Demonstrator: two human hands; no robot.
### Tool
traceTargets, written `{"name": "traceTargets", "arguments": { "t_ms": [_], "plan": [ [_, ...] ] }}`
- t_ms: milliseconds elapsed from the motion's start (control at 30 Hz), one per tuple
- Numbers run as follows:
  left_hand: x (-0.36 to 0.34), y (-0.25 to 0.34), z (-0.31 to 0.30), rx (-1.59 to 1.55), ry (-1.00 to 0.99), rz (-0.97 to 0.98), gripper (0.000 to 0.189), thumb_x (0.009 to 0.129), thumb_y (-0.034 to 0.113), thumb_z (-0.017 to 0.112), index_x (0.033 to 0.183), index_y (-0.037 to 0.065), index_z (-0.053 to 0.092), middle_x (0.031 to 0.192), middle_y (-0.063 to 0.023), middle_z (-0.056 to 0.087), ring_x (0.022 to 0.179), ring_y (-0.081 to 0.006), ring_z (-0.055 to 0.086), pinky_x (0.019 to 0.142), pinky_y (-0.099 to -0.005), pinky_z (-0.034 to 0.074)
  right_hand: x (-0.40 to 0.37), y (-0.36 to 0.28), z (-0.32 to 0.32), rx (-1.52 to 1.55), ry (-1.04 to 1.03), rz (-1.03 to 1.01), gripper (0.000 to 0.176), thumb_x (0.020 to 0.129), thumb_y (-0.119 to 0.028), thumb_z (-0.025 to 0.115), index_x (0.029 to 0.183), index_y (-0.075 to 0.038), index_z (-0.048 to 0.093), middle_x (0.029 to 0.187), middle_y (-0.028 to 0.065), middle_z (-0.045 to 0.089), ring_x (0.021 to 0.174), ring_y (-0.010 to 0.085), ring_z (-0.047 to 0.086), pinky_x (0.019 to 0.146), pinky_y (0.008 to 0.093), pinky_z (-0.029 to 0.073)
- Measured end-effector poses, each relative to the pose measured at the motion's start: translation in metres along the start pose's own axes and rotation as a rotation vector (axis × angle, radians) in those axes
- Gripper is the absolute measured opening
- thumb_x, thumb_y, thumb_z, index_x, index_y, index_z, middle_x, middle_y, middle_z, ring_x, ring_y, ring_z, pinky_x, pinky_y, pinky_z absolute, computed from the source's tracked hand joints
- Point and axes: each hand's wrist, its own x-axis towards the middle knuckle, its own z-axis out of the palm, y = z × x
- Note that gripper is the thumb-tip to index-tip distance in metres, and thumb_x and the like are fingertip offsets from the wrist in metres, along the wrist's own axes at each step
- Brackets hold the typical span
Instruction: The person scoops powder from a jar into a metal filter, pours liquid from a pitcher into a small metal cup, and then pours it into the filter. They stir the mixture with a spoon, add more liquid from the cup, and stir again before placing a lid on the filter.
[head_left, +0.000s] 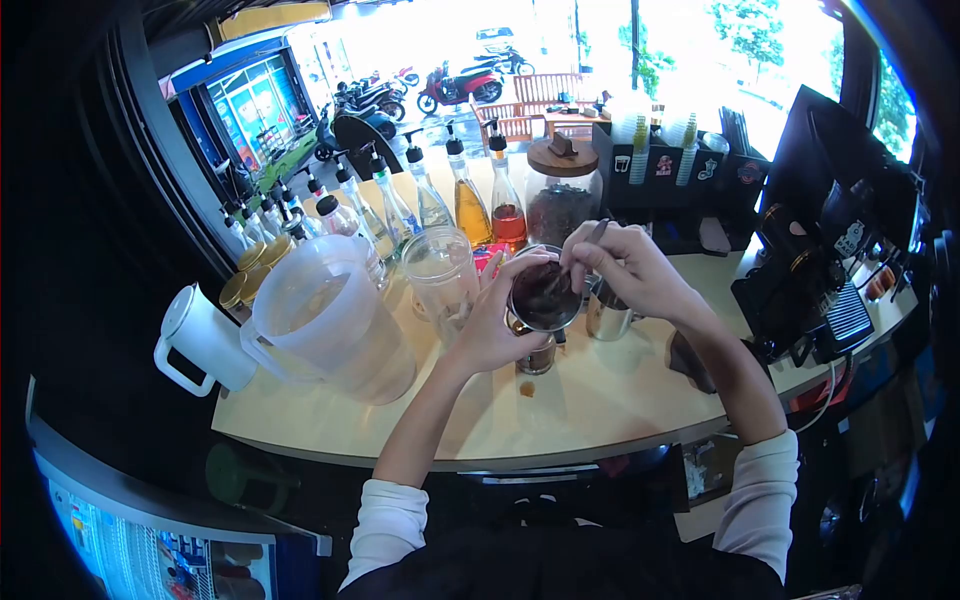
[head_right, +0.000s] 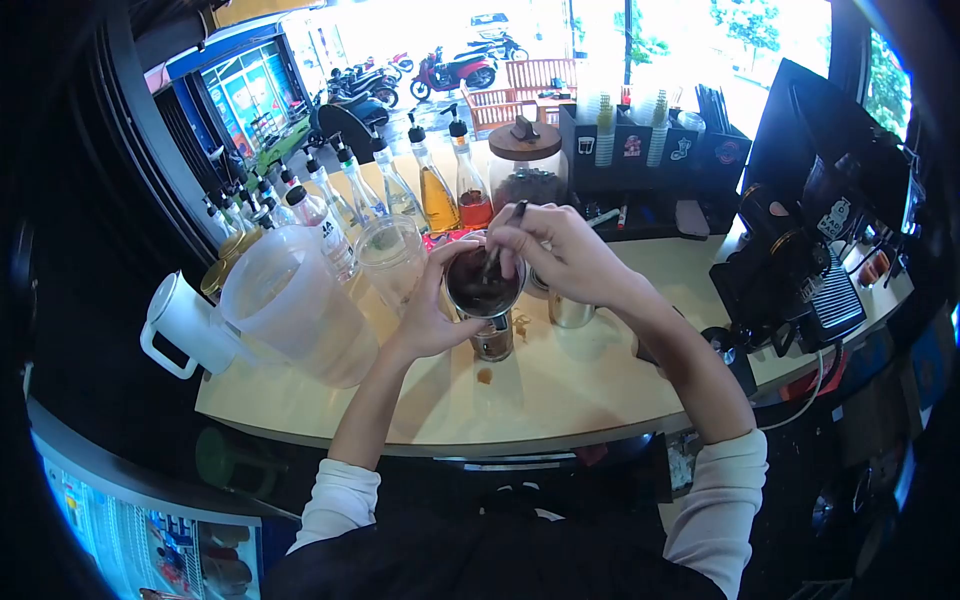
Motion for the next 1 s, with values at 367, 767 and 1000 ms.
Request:
{"name": "traceTargets", "arguments": {
  "t_ms": [367, 767, 1000],
  "plan": [
    [0.000, 0.005, 0.001, 0.033, -0.004, 0.014, 0.078, 0.062, 0.015, 0.077, 0.131, 0.017, 0.042, 0.128, -0.0064, 0.055, 0.126, -0.0262, 0.047, 0.116, -0.0512, 0.008, -0.002, -0.007, 0.003, -0.025, 0.015, 0.068, 0.025, 0.099, -0.012, 0.046, 0.085, 0.005, 0.058, 0.069, 0.0056, 0.059, 0.063, 0.0096, 0.062, 0.059, 0.0240, 0.046],
    [0.001, 0.011, -0.007, 0.226, -0.030, 0.119, 0.076, 0.064, 0.015, 0.077, 0.131, 0.016, 0.042, 0.132, -0.0057, 0.052, 0.130, -0.0249, 0.043, 0.116, -0.0516, 0.009, 0.010, -0.014, -0.005, -0.154, 0.025, 0.022, 0.023, 0.095, -0.013, 0.050, 0.084, 0.003, 0.062, 0.063, 0.0082, 0.065, 0.058, 0.0163, 0.065, 0.054, 0.0293, 0.048],
    [0.001, 0.013, -0.006, 0.263, -0.022, 0.114, 0.078, 0.063, 0.015, 0.078, 0.131, 0.014, 0.041, 0.129, -0.0084, 0.052, 0.127, -0.0281, 0.045, 0.116, -0.0499, 0.014, 0.012, -0.012, -0.008, -0.200, -0.093, 0.049, 0.021, 0.095, -0.010, 0.049, 0.085, 0.005, 0.060, 0.072, 0.0088, 0.065, 0.065, 0.0159, 0.067, 0.061, 0.0279, 0.049]
  ]
}}
